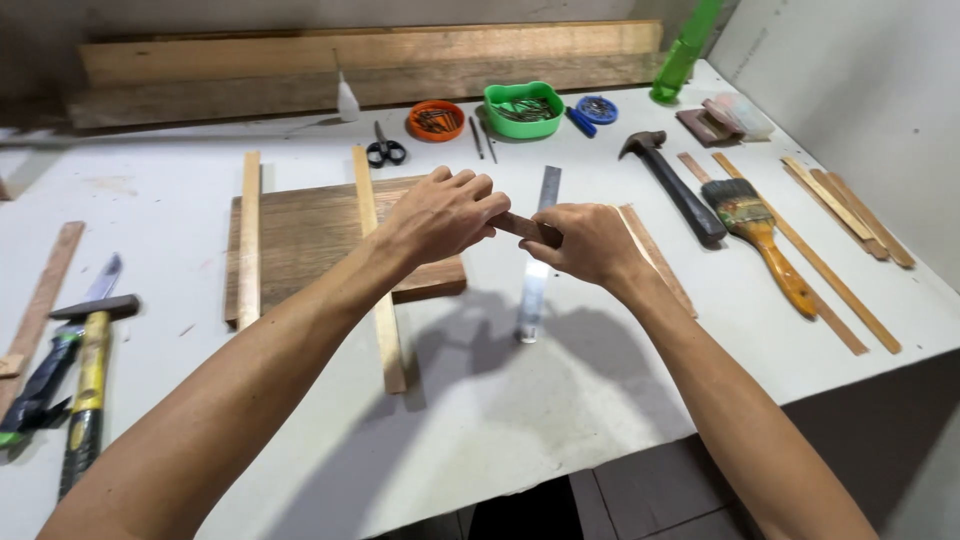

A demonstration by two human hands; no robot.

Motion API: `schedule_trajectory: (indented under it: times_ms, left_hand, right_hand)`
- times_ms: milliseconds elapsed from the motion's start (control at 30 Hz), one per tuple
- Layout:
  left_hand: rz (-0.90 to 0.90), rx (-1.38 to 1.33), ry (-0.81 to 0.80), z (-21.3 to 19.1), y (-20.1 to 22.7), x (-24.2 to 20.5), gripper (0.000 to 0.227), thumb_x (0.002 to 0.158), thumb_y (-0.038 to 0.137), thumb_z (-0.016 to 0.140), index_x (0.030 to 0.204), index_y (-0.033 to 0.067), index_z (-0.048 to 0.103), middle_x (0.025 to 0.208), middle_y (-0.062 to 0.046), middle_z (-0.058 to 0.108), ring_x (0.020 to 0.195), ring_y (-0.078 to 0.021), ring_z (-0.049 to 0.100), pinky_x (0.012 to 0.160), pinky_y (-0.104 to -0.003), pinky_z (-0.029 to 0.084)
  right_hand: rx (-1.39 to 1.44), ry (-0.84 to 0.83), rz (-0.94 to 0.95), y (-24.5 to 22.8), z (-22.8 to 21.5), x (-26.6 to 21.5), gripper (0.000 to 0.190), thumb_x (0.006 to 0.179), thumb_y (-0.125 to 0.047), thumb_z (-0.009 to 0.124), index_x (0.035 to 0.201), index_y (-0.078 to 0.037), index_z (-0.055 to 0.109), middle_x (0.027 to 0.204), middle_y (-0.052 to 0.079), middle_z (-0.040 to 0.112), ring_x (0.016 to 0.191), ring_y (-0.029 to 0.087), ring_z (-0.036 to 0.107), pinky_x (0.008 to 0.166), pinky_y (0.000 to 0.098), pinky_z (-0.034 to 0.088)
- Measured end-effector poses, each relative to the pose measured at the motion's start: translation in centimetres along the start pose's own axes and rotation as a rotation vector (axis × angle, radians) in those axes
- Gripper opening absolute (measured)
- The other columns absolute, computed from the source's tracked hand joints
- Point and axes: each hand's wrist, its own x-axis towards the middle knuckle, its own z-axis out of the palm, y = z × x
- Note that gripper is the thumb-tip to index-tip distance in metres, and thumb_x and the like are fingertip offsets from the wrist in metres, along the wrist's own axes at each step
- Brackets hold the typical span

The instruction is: The person picks nails from a container and positions thin wooden strips across a wooden board, hammering the nails to fasten the strips into a lattice frame. They align the strips, press pieces into place, and reposition strips as they build the frame.

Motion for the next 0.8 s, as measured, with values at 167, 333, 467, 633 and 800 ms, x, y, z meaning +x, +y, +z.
schedule_trajectory:
  times_ms: [167,333,467,633,800]
  left_hand:
    - [-0.101,0.067,-0.003,-3.5,-2.7,-6.1,0.021,0.093,0.032,0.07,0.106,0.0166,0.065,0.096,-0.002,0.066,0.095,-0.0207,0.066,0.079,-0.039,0.05]
    - [-0.243,0.151,-0.077,-7.3,-4.9,-12.1,0.024,0.095,0.034,0.07,0.109,0.0145,0.065,0.095,-0.002,0.066,0.093,-0.02,0.065,0.08,-0.038,0.05]
    - [-0.358,0.213,-0.1,-9.3,-5.6,-15.5,0.031,0.088,0.035,0.073,0.11,0.0144,0.066,0.096,-0.003,0.066,0.091,-0.0198,0.065,0.08,-0.037,0.051]
    - [-0.396,0.145,-0.062,-8.8,-6.5,-17.3,0.033,0.088,0.036,0.075,0.112,0.0136,0.067,0.095,-0.004,0.065,0.091,-0.0205,0.065,0.085,-0.037,0.053]
    - [-0.371,-0.035,0.03,-7.2,-7.1,-16.5,0.028,0.089,0.026,0.076,0.114,0.0149,0.071,0.097,-0.004,0.064,0.092,-0.0206,0.063,0.084,-0.037,0.054]
  right_hand:
    - [0.048,0.008,-0.114,-4.7,1.8,4.9,0.029,0.081,-0.039,0.08,0.085,-0.011,0.074,0.072,0.004,0.073,0.058,0.023,0.068,0.053,0.0386,0.053]
    - [0.073,0.015,-0.239,-10.2,3.2,9.7,0.032,0.081,-0.041,0.081,0.081,-0.01,0.072,0.067,0.006,0.071,0.055,0.025,0.066,0.049,0.0407,0.051]
    - [0.055,-0.017,-0.309,-13.7,4.6,12.6,0.031,0.083,-0.042,0.08,0.08,-0.012,0.072,0.061,0.008,0.069,0.052,0.026,0.065,0.05,0.0412,0.05]
    - [0.137,-0.053,-0.333,-15.7,6.6,14.6,0.029,0.083,-0.039,0.079,0.082,-0.011,0.073,0.064,0.005,0.071,0.051,0.023,0.066,0.049,0.0398,0.052]
    - [0.214,0.055,-0.399,-14.6,8.2,15.0,0.023,0.086,-0.036,0.078,0.086,-0.013,0.075,0.072,0.005,0.074,0.054,0.02,0.068,0.049,0.0355,0.054]
